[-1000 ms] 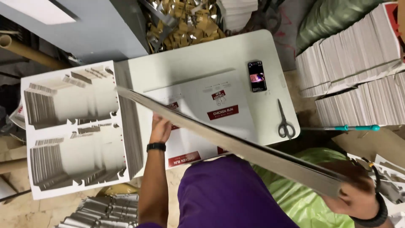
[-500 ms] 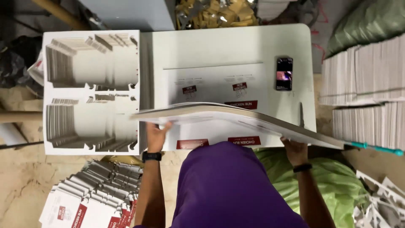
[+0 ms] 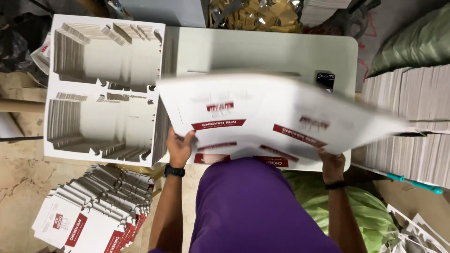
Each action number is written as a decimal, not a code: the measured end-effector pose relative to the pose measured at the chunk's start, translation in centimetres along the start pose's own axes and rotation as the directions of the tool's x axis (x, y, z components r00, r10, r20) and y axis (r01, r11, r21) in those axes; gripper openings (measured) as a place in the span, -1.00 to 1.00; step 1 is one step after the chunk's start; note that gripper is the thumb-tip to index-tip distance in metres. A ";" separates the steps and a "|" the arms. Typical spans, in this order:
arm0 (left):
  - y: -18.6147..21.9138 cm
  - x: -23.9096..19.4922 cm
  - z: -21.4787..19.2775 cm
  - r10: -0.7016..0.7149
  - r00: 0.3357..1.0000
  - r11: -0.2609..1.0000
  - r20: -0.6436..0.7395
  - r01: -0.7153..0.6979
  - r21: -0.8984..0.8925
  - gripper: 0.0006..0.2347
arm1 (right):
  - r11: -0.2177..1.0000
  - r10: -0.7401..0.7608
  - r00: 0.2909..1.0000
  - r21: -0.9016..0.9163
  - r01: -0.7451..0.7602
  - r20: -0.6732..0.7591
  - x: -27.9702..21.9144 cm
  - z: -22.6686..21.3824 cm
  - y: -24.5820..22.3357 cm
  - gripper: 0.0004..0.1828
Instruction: Stripping waste material from die-cut cardboard sheets to prepare box templates for assembly.
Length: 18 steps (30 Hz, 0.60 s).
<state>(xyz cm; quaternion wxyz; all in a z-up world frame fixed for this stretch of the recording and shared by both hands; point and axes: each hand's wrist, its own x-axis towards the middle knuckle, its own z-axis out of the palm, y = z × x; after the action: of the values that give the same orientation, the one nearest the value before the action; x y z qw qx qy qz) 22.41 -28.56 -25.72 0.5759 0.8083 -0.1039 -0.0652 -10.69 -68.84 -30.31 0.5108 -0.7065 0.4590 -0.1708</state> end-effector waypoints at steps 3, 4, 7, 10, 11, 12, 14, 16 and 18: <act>4.2 0.8 -0.6 -0.053 0.996 0.983 -0.070 0.065 0.173 -0.68 | 1.000 0.006 1.000 0.027 -0.006 0.001 1.3 0.6 -3.9 -0.74; 4.9 1.9 -0.6 -0.117 0.991 0.923 -0.071 0.135 0.361 -0.64 | 0.973 0.057 0.998 -0.227 -0.047 0.038 2.9 0.9 -3.9 -0.61; 4.5 5.7 1.0 -0.362 0.931 0.727 -0.048 0.314 0.611 -0.48 | 0.946 0.279 0.957 -0.192 -0.260 0.077 6.0 6.0 -3.8 -0.35; -5.4 7.3 3.6 -0.470 0.882 0.587 -0.026 0.334 0.738 -0.49 | 0.899 0.431 0.897 -0.136 -0.417 0.099 8.0 11.1 0.0 -0.25; -6.7 6.9 3.6 -0.481 0.876 0.580 -0.034 0.347 0.737 -0.49 | 0.896 0.435 0.894 -0.149 -0.418 0.107 6.8 11.2 -0.7 -0.25; -8.1 6.8 3.6 -0.499 0.860 0.550 -0.106 0.409 0.728 -0.44 | 0.884 0.468 0.874 -0.075 -0.462 0.132 6.2 11.6 -1.4 -0.20; -8.3 5.3 4.0 -0.521 0.831 0.513 -0.194 0.487 0.707 -0.38 | 0.866 0.495 0.852 -0.016 -0.500 0.172 4.9 11.8 -4.4 -0.14; -6.0 1.4 4.8 -0.142 0.956 0.717 -0.258 0.279 0.639 -0.38 | 0.816 0.577 0.790 -0.101 -0.569 0.209 2.7 11.1 -8.3 -0.11; -6.3 -6.3 7.4 -0.299 0.926 0.744 -0.231 0.378 0.551 -0.73 | 0.808 0.587 0.776 -0.111 -0.578 0.233 2.6 11.3 -8.3 -0.13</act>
<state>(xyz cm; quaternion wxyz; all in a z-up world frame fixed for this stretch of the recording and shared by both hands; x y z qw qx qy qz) 15.26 -31.83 -34.17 0.2821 0.9536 0.0669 -0.0816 2.63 -64.16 -28.35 0.5815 -0.5544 0.5876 0.0960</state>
